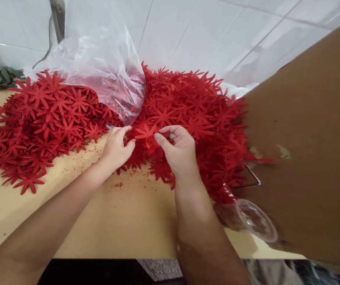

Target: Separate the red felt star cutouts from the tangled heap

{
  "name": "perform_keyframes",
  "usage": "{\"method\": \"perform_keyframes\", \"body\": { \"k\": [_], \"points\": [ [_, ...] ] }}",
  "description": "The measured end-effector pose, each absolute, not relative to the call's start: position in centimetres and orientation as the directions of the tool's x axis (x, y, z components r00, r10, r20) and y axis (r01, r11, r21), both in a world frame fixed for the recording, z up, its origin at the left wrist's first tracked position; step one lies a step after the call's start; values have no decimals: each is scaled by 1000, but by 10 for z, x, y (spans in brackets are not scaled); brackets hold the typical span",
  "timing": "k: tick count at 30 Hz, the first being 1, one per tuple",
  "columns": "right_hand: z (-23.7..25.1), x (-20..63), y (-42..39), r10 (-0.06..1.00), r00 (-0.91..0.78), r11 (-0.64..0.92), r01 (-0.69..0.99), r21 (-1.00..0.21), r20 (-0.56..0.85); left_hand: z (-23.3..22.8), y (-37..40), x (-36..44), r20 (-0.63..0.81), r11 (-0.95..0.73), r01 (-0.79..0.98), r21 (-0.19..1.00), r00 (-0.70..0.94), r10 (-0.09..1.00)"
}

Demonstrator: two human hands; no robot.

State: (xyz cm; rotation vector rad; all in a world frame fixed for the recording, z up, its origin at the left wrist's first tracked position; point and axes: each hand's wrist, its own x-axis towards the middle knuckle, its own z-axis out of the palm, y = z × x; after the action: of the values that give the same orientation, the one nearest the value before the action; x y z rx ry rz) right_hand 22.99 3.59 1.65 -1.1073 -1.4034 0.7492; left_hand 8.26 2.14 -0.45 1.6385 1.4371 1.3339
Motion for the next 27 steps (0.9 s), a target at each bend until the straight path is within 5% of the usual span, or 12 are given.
{"method": "perform_keyframes", "body": {
  "k": [3,6,18,27],
  "points": [
    [17,224,34,904,57,394,269,-879,423,4,20,86,261,-253,151,956,-38,965],
    [16,221,33,888,38,429,289,-856,458,7,19,89,248,-243,132,961,-20,969],
    [18,233,31,927,-213,327,59,-943,308,1,31,76,17,-60,-173,983,-245,969],
    [20,234,34,941,-24,337,51,-940,336,-6,27,82,278,-218,351,910,-129,952]
  ]
}}
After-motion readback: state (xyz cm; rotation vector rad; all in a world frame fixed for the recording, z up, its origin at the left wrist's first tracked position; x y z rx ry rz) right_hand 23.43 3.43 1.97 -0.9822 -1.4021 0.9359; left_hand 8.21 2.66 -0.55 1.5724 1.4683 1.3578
